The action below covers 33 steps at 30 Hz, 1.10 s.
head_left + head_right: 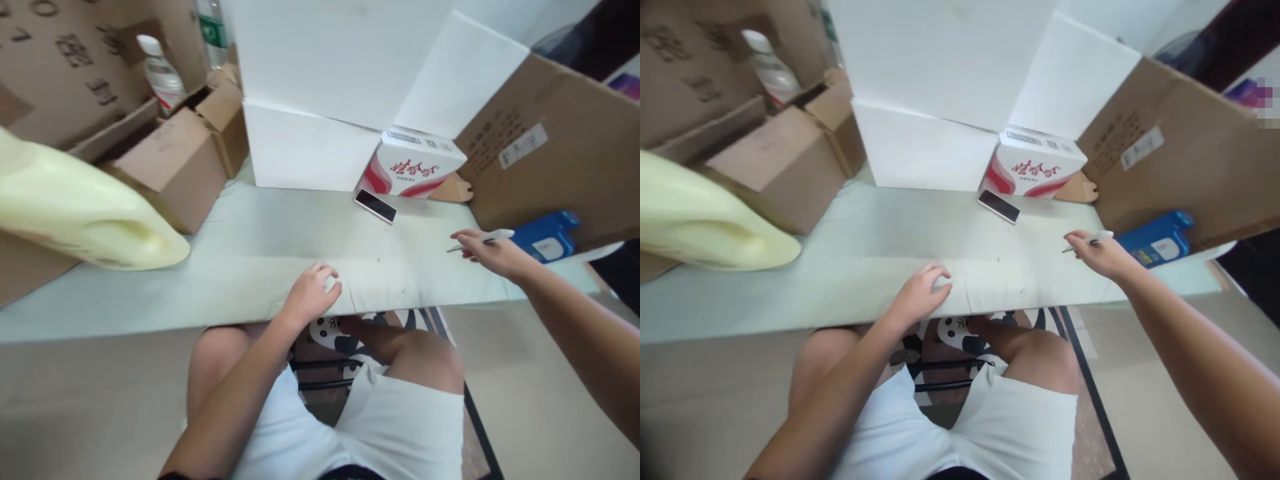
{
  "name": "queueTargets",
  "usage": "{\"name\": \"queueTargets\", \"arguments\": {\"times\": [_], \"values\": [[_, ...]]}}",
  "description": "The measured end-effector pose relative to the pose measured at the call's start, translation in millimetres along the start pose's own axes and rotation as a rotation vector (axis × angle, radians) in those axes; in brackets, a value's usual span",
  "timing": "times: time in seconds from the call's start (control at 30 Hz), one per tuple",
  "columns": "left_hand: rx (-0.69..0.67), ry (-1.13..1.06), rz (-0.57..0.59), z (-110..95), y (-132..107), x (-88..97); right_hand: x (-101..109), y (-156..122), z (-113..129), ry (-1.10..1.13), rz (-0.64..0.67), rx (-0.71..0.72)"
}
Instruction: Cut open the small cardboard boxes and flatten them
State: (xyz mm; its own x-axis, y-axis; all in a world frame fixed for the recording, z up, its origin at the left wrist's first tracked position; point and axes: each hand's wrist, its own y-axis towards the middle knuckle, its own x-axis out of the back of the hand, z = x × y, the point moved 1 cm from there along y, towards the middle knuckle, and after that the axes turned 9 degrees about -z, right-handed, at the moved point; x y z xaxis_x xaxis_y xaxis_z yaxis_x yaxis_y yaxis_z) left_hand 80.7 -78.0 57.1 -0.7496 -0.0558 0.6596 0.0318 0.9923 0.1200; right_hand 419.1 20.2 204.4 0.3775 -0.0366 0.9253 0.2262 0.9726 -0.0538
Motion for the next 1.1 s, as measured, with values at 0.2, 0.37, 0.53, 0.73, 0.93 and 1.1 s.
{"name": "queueTargets", "arguments": {"times": [0.2,0.37,0.53,0.73,0.93,1.1], "values": [[-0.029,0.064,-0.075,-2,34,31.8,-29,-1,98,-0.171,-0.101,0.419],[0.007,0.057,-0.129,33,42,24.1,-84,-9,194,-0.191,0.036,0.738],[-0.056,0.012,-0.116,45,48,23.8,-145,-13,297,-0.136,0.127,1.107],[-0.024,-0.025,-0.113,55,54,33.1,-204,-42,421,0.082,0.109,1.480],[0.023,-0.054,-0.163,68,51,43.4,-221,-57,468,-0.062,0.110,1.470],[-0.022,-0.079,-0.329,64,44,52.3,-210,-31,430,0.015,-0.060,1.432]]}}
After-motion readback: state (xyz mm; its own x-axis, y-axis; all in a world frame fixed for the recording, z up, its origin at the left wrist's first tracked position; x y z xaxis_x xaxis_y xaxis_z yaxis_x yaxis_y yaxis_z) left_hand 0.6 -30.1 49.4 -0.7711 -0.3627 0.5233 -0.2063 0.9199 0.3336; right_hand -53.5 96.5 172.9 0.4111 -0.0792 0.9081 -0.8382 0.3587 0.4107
